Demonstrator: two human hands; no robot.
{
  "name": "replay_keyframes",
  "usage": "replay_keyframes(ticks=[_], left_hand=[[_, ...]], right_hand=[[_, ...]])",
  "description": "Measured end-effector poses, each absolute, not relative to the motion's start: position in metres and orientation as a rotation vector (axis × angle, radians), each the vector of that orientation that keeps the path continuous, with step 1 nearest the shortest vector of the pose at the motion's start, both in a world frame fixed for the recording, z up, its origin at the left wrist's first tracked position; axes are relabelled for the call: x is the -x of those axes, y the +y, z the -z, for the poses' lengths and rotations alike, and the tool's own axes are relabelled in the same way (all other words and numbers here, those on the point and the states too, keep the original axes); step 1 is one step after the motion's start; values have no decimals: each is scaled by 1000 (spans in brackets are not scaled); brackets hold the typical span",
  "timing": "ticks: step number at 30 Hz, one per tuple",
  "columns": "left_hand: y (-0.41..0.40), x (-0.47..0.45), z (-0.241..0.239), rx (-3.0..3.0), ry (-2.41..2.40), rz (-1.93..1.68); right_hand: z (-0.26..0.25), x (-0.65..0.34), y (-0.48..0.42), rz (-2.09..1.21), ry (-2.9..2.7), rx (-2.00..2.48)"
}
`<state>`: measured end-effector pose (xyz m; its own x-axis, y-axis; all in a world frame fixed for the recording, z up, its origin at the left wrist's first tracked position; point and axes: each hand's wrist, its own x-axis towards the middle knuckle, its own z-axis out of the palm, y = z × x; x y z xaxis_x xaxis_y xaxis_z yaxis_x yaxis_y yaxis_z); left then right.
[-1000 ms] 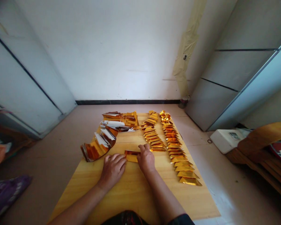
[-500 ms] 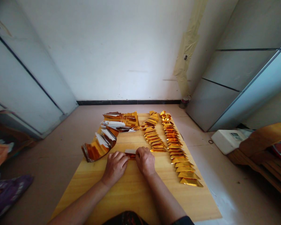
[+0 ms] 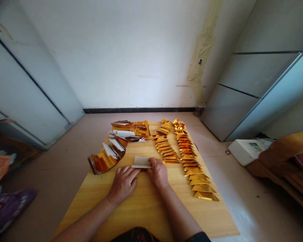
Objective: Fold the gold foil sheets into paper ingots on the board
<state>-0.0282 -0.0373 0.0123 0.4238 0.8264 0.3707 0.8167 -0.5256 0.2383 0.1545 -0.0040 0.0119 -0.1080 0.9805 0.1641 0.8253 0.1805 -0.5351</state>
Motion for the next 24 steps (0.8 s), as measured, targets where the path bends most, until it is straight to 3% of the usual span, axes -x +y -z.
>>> replay_keyframes(ticks=[15,24], left_hand=[[-38,37,-11,-2542,1503,-640],[-36,59,-9,-2492,1529,-1067]], right_hand=[[-7,-156,-10,-274,-2284,1552],[-6,-154,-13,-71,-2484,1504]])
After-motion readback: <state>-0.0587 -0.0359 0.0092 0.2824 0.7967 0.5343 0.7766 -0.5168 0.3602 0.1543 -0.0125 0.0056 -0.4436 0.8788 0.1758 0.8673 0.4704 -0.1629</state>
